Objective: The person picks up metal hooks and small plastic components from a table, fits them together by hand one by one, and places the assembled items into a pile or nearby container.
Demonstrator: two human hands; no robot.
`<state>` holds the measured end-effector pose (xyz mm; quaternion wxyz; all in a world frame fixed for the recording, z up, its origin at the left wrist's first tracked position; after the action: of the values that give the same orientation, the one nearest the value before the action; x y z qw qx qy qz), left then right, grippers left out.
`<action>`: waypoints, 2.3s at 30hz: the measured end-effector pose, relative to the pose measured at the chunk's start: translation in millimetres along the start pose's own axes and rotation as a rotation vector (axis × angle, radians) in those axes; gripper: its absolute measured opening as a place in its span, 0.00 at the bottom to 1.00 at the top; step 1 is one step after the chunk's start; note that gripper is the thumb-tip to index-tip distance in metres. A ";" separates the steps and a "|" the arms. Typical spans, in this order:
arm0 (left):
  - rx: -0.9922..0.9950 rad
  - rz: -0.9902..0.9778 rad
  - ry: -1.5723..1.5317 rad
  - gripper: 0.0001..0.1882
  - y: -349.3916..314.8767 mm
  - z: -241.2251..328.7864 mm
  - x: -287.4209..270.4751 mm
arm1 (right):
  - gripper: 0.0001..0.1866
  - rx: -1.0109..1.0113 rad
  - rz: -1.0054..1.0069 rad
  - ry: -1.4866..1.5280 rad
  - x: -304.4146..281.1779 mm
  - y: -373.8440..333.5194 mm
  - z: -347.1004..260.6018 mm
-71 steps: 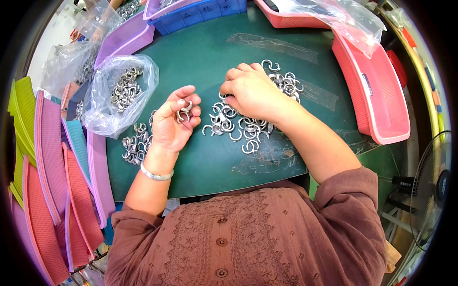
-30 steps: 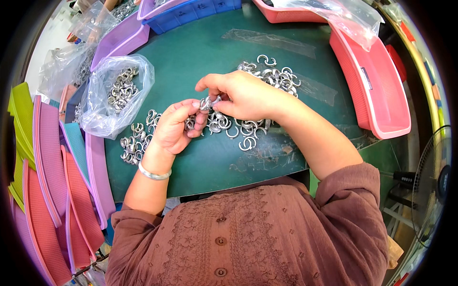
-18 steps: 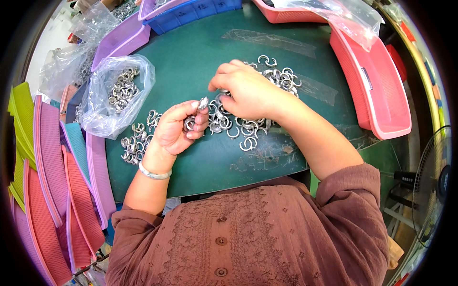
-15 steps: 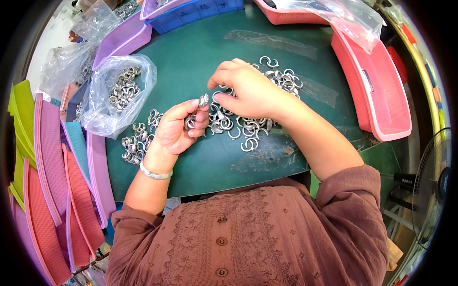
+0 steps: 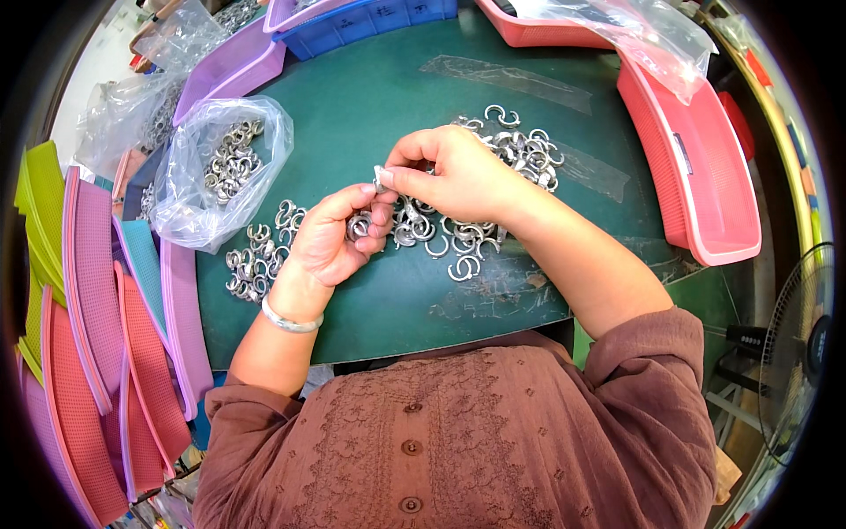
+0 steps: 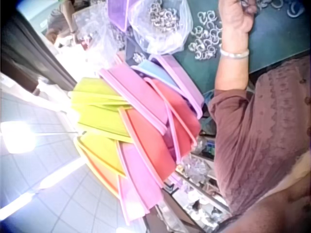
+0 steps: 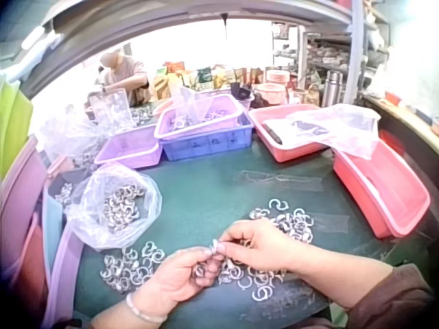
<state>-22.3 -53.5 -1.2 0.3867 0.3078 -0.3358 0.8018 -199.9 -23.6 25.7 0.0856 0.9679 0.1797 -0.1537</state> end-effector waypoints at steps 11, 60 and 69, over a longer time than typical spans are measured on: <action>0.046 0.036 0.125 0.10 -2.3 -2.3 1.0 | 0.08 0.046 -0.045 -0.004 -1.3 0.1 -2.8; 0.370 0.802 2.080 0.15 -47.8 105.1 10.2 | 0.09 -0.125 0.187 0.076 -11.4 0.8 8.9; 0.519 0.244 0.859 0.12 -23.7 16.7 73.7 | 0.10 -0.274 0.043 0.486 -4.0 -4.7 -10.2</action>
<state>-36.4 -24.7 71.2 0.3044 -0.0049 0.0299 0.9521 -202.5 -18.3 36.1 0.1732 0.9593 0.1936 0.1105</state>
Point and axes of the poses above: each hand's wrist, its own y-axis towards the middle knuckle, its own x-axis out of the palm, z = x × y, the point moved 1 cm from there along y, towards the middle knuckle, and after that the axes turned 10 degrees about -z, right-handed, at the moved point
